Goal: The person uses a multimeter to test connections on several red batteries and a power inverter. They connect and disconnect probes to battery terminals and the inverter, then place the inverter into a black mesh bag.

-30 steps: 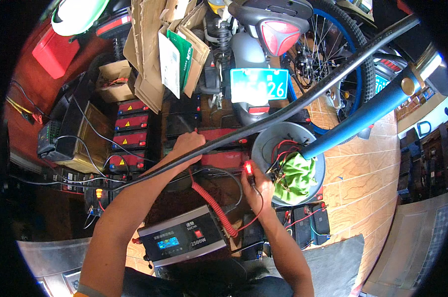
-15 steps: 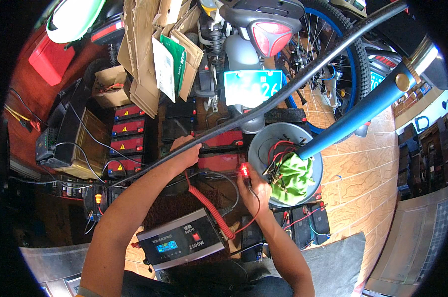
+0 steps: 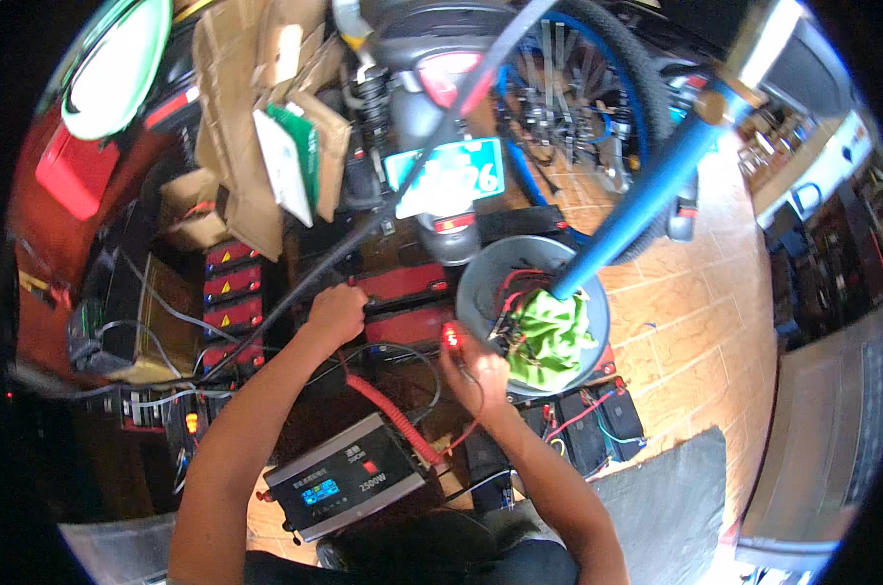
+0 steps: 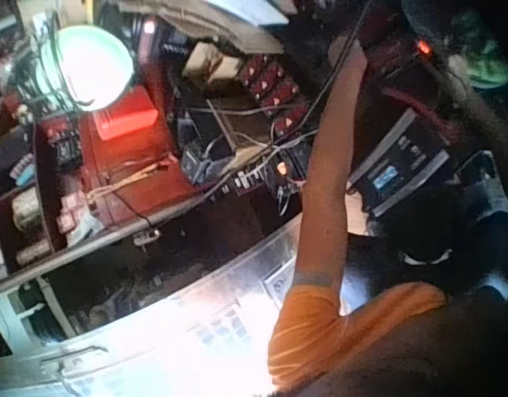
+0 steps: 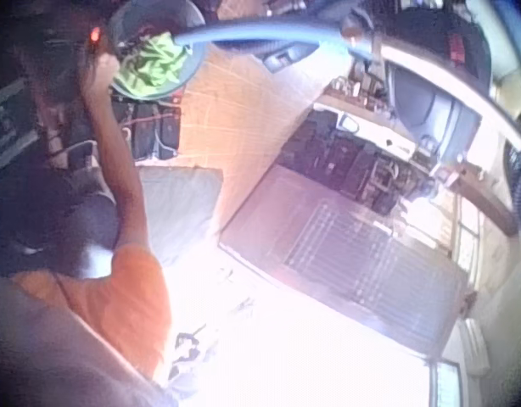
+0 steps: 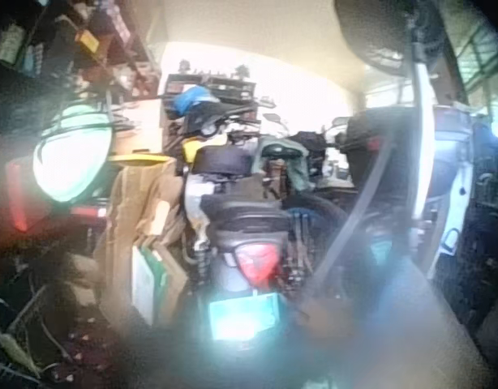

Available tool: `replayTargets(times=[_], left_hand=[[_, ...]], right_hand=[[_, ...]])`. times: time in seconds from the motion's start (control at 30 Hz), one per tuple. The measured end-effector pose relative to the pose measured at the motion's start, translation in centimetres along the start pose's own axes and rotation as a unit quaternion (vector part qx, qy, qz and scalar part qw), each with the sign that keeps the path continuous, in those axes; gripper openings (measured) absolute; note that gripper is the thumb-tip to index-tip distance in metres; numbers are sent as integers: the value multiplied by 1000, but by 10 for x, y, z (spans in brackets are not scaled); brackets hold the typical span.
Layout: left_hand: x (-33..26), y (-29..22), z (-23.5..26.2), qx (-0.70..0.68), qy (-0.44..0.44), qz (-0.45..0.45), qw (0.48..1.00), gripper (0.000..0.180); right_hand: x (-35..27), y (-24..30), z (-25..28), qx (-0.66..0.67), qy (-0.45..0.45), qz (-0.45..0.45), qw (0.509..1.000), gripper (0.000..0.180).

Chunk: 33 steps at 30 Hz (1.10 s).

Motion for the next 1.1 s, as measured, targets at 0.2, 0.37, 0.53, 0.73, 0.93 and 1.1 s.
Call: replayTargets(times=[0.2, 0.37, 0.53, 0.73, 0.93, 1.1], left_hand=[[-1, 12, -1, -26, 4, 13, 1000, 24], [-15, 25, 25, -257, -113, -9, 960, 41], [-56, 15, 70, -502, -77, 43, 860, 47], [-139, -42, 103, -594, -57, -35, 802, 50], [-191, -90, 128, -555, -92, -161, 811, 51], [-229, -117, 153, -478, -140, -227, 837, 50]], right_hand=[[-11, 8, 29, 101, -58, 15, 993, 41], [-45, 28, 74, 175, -52, -49, 982, 38], [-61, 46, 110, 243, -91, -127, 957, 33], [-76, 68, 142, 273, -138, -110, 946, 26], [-78, 81, 172, 263, -210, -57, 940, 29], [-64, 108, 185, 324, -189, -36, 926, 44]])
Point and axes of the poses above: each hand's wrist, its own x-axis towards the middle knuckle, its own z-axis out of the back of the hand, y = z × x, the point moved 3 cm from there along x, towards the middle knuckle, and after that the axes turned 2 degrees about y, right-handed, at the moved point
